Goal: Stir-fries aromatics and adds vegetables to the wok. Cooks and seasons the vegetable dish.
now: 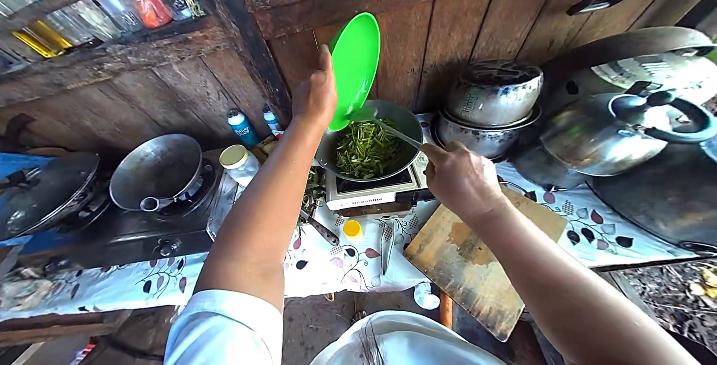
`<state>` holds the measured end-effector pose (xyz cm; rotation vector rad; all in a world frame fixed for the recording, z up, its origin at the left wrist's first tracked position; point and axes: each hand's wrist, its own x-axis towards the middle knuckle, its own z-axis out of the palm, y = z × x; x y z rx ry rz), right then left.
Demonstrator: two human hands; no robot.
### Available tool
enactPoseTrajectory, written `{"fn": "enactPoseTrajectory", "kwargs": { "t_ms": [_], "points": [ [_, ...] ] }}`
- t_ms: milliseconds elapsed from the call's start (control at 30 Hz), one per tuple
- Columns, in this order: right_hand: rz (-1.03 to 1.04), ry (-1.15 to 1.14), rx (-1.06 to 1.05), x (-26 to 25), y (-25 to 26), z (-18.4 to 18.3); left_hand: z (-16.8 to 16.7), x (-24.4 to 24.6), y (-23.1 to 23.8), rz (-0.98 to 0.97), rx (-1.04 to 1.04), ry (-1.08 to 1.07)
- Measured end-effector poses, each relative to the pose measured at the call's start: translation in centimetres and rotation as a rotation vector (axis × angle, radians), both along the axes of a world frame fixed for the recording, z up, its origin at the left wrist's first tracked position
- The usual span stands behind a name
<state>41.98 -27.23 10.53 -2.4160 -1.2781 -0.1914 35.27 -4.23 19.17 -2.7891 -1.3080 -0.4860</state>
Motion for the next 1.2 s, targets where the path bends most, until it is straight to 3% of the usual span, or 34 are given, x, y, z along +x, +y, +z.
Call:
{"fn": "enactPoseTrajectory", "kwargs": {
  "t_ms": [67, 233, 333, 533, 633, 733, 867, 1000, 1100, 1200],
  "points": [
    [-0.030, 0.033, -0.062, 0.3, -0.3, -0.1, 0.3, -0.2, -0.4, -0.007, 0.005, 0.009],
    [-0.010, -0.046, 0.074, 1.1, 0.0, -0.3, -0.3, -0.6, -0.6, -0.052, 0.070, 0.056],
    [-0.008, 0.000, -0.032, 1.7, -0.2, 0.2, 0.4, -0.9, -1.5, -0.032, 0.074, 0.041],
    [-0.047, 0.159, -0.075, 6.3, -5.3, 3.6, 1.0, -5.6, -1.5, 0.023, -0.215, -0.455],
    [-0.055, 0.127, -0.027, 9.2, -8.1, 5.5, -2.0, -9.3, -5.0, -0.022, -0.544, -0.592],
    [-0.054, 0.115, -0.003, 10.9, -9.9, 6.5, -7.2, -10.5, -10.2, -0.191, -0.840, -0.421],
    [0.019, 0.153, -0.006, 10.8, -9.3, 4.8, -17.6, -4.6, -16.1, -0.343, -1.278, -0.160],
    [0.052, 0.100, -0.129, 5.5, -6.7, 3.4, -26.3, 0.4, -20.8, -0.203, -1.543, -0.121],
    [0.008, 0.008, -0.287, 0.5, -5.7, 3.3, -29.4, 0.5, -22.2, -0.118, -1.698, -0.145],
    [-0.008, 0.124, -0.436, -0.7, -2.5, 0.8, -29.3, -1.9, -21.6, -0.165, -1.734, -0.187]
  ]
}}
